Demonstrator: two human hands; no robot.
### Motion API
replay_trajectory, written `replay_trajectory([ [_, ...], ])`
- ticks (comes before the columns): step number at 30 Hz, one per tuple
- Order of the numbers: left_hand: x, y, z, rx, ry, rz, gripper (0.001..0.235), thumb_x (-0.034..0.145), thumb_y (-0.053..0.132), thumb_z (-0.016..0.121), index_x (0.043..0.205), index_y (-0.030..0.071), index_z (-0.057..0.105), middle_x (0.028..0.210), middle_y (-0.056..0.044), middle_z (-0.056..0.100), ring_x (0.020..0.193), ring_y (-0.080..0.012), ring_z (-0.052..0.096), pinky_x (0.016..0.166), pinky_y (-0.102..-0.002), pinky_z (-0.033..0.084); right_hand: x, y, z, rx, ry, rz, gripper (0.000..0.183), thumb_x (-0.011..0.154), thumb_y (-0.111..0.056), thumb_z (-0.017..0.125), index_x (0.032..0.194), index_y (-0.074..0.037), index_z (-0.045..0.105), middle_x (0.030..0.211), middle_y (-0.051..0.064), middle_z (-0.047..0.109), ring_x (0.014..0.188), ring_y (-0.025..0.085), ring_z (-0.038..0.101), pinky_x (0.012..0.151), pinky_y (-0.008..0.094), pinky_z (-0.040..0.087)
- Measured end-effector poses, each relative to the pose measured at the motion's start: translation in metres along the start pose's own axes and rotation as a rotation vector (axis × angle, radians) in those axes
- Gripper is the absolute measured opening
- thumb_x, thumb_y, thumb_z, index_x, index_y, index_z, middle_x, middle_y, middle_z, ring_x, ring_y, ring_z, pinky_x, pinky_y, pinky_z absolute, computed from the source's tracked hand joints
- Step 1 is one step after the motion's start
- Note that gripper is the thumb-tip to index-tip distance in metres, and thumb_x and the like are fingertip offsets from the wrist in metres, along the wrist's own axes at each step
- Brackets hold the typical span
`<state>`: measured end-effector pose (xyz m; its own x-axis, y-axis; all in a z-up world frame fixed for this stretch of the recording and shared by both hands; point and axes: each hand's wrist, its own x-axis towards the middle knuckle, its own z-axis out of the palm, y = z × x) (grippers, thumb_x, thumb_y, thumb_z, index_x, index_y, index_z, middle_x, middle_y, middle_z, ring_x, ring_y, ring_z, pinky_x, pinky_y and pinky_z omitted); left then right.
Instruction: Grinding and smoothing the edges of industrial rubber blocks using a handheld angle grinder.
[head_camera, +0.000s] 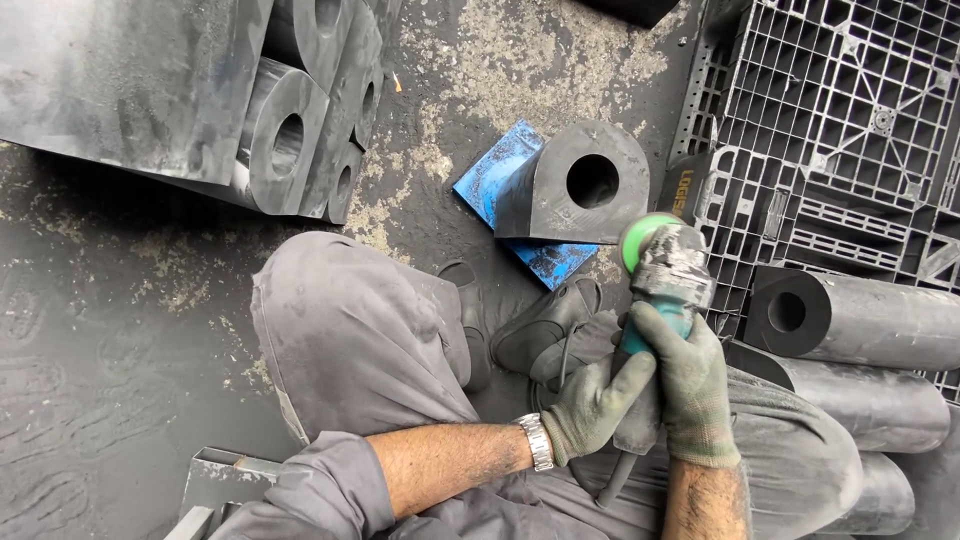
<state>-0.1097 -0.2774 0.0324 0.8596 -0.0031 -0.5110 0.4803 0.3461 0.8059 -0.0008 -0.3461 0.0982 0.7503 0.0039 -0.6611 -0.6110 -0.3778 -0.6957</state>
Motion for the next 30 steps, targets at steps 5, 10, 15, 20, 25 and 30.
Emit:
replay_trajectory([
  [5, -0.005, -0.006, 0.004, -0.094, 0.029, 0.029, 0.065, 0.102, 0.064, 0.043, 0.104, 0.003, 0.066, 0.074, -0.006, 0.065, 0.071, -0.0166, 0.065, 0.065, -0.034, 0.054, -0.006, -0.007, 0.003, -0.065, -0.041, -0.002, 0.035, 0.086, -0.024, 0.074, 0.110, 0.002, 0.067, 0.092, 0.010, 0.074, 0.079, 0.016, 0.070, 0.070, 0.030, 0.058],
  [10, -0.002, -0.007, 0.005, -0.055, -0.002, 0.011, 0.066, 0.104, 0.062, 0.042, 0.105, 0.001, 0.066, 0.075, -0.005, 0.065, 0.072, -0.0142, 0.064, 0.066, -0.033, 0.053, -0.007, -0.008, 0.000, -0.062, 0.005, 0.025, 0.035, 0.086, -0.025, 0.074, 0.109, 0.001, 0.067, 0.092, 0.010, 0.074, 0.079, 0.017, 0.071, 0.070, 0.030, 0.058],
  [15, -0.008, -0.023, 0.008, -0.146, 0.072, 0.047, 0.064, 0.105, 0.060, 0.044, 0.107, 0.000, 0.066, 0.075, -0.006, 0.063, 0.070, -0.0141, 0.061, 0.063, -0.033, 0.051, -0.008, -0.009, 0.010, -0.073, -0.053, 0.028, 0.039, 0.083, -0.024, 0.076, 0.109, 0.003, 0.066, 0.091, 0.011, 0.074, 0.077, 0.017, 0.071, 0.068, 0.031, 0.058],
  [20, -0.005, -0.011, 0.007, -0.159, 0.064, 0.014, 0.063, 0.104, 0.060, 0.045, 0.108, 0.001, 0.066, 0.076, -0.005, 0.064, 0.072, -0.0132, 0.061, 0.065, -0.032, 0.052, -0.006, -0.007, 0.002, -0.054, -0.077, 0.014, 0.040, 0.084, -0.025, 0.076, 0.111, 0.003, 0.066, 0.092, 0.010, 0.074, 0.077, 0.016, 0.071, 0.068, 0.030, 0.058],
  [25, -0.006, -0.011, 0.005, -0.120, -0.003, -0.020, 0.063, 0.105, 0.059, 0.046, 0.106, -0.001, 0.067, 0.077, -0.005, 0.063, 0.074, -0.0137, 0.061, 0.067, -0.032, 0.052, -0.011, -0.013, 0.008, 0.074, -0.025, 0.068, 0.040, 0.084, -0.026, 0.074, 0.112, 0.002, 0.064, 0.091, 0.011, 0.073, 0.076, 0.018, 0.072, 0.068, 0.031, 0.060],
  [30, -0.014, -0.021, 0.004, -0.169, 0.156, 0.066, 0.062, 0.104, 0.058, 0.045, 0.110, 0.001, 0.066, 0.080, -0.005, 0.066, 0.075, -0.0137, 0.062, 0.067, -0.031, 0.051, -0.008, -0.010, 0.015, -0.157, -0.138, -0.012, 0.040, 0.084, -0.026, 0.075, 0.111, 0.002, 0.066, 0.094, 0.012, 0.072, 0.080, 0.017, 0.070, 0.070, 0.030, 0.058],
])
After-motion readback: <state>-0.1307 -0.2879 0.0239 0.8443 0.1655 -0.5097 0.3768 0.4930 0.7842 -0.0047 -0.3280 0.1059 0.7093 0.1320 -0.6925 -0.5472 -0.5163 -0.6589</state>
